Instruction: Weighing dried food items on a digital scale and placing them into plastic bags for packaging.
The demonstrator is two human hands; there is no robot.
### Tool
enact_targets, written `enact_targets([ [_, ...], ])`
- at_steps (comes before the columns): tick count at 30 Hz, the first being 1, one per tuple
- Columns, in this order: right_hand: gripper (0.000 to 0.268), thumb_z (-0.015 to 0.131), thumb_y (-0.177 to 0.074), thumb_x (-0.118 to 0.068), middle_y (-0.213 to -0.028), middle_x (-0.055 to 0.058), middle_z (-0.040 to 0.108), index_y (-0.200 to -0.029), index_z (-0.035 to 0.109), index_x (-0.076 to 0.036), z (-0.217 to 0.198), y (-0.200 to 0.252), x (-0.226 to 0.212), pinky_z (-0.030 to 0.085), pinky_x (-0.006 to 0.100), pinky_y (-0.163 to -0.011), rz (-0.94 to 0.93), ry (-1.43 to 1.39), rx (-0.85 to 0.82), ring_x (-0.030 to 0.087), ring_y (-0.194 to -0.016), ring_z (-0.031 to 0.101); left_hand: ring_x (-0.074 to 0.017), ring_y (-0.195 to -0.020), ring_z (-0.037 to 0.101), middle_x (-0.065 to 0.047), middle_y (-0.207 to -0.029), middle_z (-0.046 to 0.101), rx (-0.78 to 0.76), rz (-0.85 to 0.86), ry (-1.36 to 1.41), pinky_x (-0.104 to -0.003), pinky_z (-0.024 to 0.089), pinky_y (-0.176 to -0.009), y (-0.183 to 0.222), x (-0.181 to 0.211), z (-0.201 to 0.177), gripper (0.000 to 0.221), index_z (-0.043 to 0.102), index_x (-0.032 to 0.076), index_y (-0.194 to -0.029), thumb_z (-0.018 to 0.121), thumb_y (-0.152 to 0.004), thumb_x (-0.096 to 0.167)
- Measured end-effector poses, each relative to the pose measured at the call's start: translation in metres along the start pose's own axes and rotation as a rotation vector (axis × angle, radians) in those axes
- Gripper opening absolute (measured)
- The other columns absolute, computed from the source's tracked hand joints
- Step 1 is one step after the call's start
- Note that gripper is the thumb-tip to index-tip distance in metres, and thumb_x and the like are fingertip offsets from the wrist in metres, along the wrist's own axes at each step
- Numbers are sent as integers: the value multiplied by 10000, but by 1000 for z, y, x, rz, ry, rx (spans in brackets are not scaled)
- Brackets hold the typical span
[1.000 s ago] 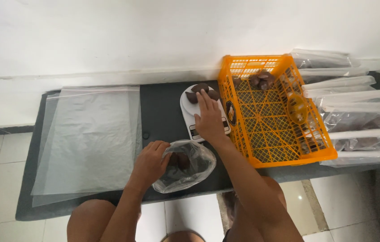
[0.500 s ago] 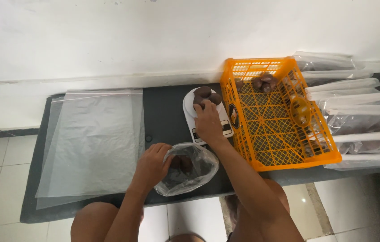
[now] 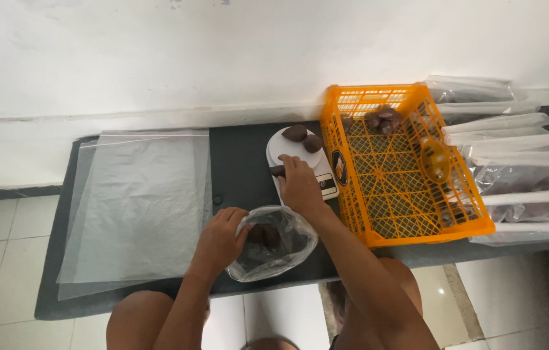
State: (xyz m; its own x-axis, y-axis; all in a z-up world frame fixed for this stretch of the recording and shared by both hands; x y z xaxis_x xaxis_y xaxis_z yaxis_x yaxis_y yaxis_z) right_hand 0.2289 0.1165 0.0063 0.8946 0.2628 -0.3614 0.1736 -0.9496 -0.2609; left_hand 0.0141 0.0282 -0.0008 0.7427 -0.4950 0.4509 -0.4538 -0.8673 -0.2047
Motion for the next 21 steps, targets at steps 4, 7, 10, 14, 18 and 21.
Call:
enact_targets([
  [4, 421, 650, -951, -218, -1120, 186, 606, -1329, 527, -81, -26, 23, -18, 563, 485, -856, 44, -176, -71, 412, -1004, 683, -249, -1101, 674, -41, -1113, 635, 9, 5, -22, -380, 555, -884, -2, 2, 1, 258, 635, 135, -1225, 620, -999, 260],
  [7, 370, 599, -1015, -296, -1141, 167, 620, -1332, 570, -108, -47, 45, -30, 581, 458, -835, 83, -297, -139, 391, -995, 709, -259, -1076, 682, -57, -1096, 644, 31, 22, -26, -391, 561, -867, -5, 3, -1, 247, 644, 124, -1218, 635, -995, 232],
  [10, 319, 657, -988, -261, -1038, 144, 604, -1264, 624, -104, -68, 67, -40, 620, 412, -699, -23, -298, -68, 380, -828, 718, -249, -1073, 676, -60, -1096, 639, 65, 54, -29, -368, 562, -869, -6, 8, -4, 259, 654, 117, -1206, 661, -969, 220],
  [14, 251, 701, -936, -233, -994, 98, 566, -1158, 654, -125, -79, 87, -50, 634, 424, -643, -165, -194, -96, 318, -725, 715, -252, -1086, 673, -66, -1103, 643, 95, 71, -17, -367, 556, -889, -6, 14, -10, 265, 655, 108, -1204, 666, -957, 202],
  [18, 311, 754, -845, -218, -1005, 116, 563, -1126, 663, -120, -63, 102, -48, 617, 479, -590, -260, -81, -146, 381, -686, 716, -245, -1081, 674, -68, -1095, 643, 102, 79, -29, -359, 554, -903, -5, 16, -9, 260, 658, 105, -1204, 672, -959, 193],
  [21, 331, 781, -823, -239, -1069, 80, 539, -1091, 620, -130, -34, 111, -36, 632, 427, -659, -257, 126, -206, 346, -778, 732, -251, -1080, 666, -65, -1106, 634, 96, 95, -52, -364, 556, -891, -6, 15, -5, 258, 655, 102, -1195, 657, -964, 216],
])
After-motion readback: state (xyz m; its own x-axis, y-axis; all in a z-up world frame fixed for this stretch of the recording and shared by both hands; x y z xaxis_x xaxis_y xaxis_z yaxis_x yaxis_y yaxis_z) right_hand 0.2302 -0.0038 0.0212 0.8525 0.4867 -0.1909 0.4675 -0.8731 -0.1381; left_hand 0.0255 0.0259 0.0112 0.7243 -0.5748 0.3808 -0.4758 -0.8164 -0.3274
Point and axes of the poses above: each hand's wrist, its own y-axis away from the middle knuckle, its own z-axis out of the palm, x = y × z, the point moved 4 cm from there along -y, towards the middle knuckle
